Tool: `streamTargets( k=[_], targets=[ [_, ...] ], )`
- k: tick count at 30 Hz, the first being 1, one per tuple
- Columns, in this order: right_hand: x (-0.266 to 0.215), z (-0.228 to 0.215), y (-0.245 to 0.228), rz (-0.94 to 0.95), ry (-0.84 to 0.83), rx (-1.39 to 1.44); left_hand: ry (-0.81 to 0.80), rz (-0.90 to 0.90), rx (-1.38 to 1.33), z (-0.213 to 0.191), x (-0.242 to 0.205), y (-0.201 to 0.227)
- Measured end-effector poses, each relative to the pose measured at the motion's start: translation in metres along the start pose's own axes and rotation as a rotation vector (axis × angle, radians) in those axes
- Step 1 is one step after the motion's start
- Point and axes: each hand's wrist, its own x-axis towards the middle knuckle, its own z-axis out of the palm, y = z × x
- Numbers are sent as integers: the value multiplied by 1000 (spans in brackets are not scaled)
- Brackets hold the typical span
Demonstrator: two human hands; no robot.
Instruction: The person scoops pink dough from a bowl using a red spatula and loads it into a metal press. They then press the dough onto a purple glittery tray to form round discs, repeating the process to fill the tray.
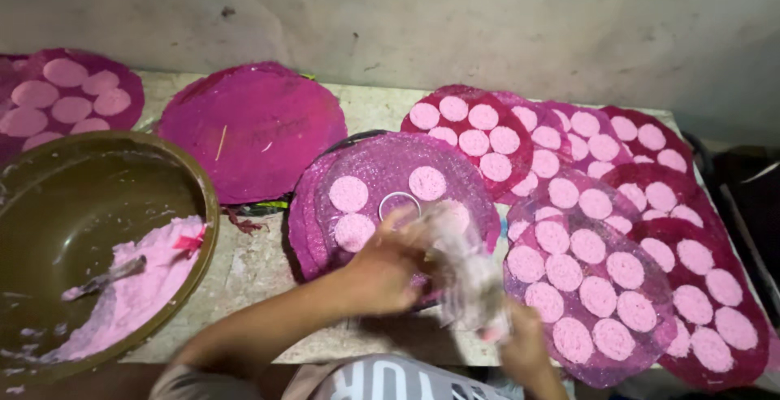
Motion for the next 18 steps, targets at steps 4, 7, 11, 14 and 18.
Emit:
streamTargets(
  k=[4,7,11,14,18],
  targets=[
    [57,-5,-110,-621,-312,-366,-385,-36,-257,-17,-45,23],
    [111,2,-167,-944,-502,-397,-366,24,-352,-29,-75,27],
    [139,27,-187,-809,-948,-132,-383,-128,-244,-46,-116,43],
    [131,57,-197,-519,-1250,136,-413,-178,-125,-69,-167,53],
    [127,108,-216,-396,-1404,302,-352,-262,-77,-75,-248,24]
  ],
)
